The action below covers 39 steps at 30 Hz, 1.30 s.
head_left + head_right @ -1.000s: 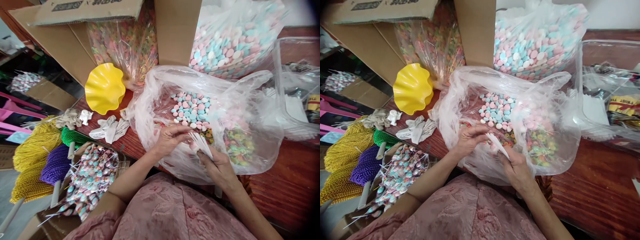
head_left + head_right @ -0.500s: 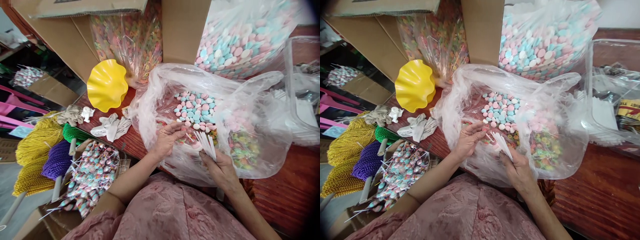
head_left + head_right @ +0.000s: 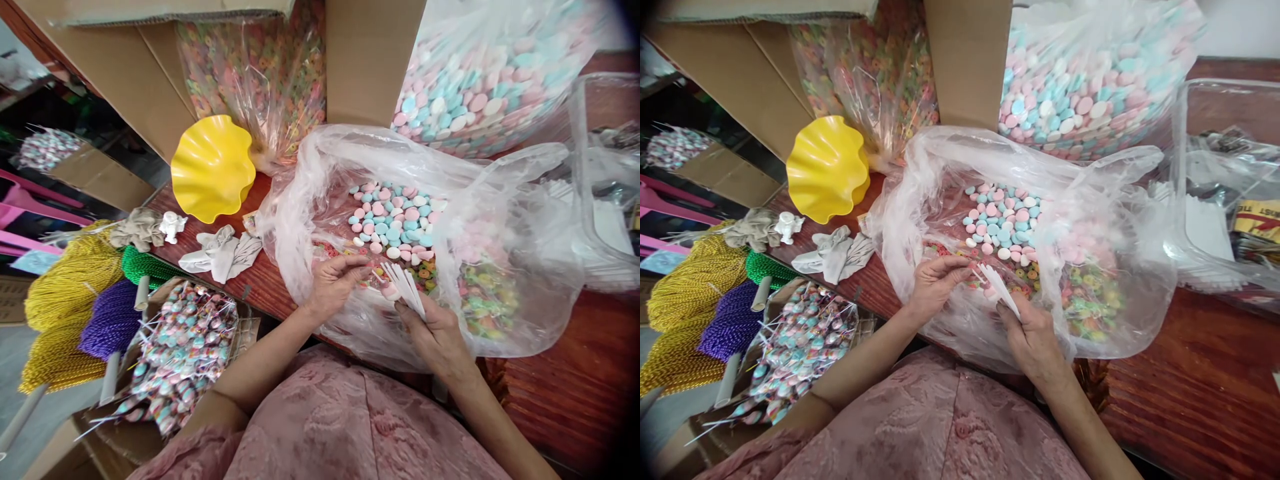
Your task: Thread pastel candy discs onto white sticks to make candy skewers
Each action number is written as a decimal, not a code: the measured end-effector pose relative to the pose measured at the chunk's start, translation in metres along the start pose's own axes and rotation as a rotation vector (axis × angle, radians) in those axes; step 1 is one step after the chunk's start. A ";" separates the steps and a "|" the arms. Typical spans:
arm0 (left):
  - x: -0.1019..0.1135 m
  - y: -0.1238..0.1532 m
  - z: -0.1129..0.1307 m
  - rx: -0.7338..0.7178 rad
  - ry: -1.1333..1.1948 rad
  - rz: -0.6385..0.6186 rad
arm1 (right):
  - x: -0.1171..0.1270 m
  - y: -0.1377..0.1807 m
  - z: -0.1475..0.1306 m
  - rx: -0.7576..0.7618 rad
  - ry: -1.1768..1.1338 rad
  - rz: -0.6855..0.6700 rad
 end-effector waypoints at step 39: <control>-0.029 0.015 0.012 -0.350 -1.611 -0.085 | 0.018 0.030 0.033 -0.111 -0.008 -0.121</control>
Point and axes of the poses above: each hand's wrist, its own y-axis away from the middle knuckle, its own x-axis out of the back of the hand, z = x × y, the point moved 7 cm from there along -y, towards the middle knuckle, and after that the axes turned 14 degrees about x, right-handed, at the moved point
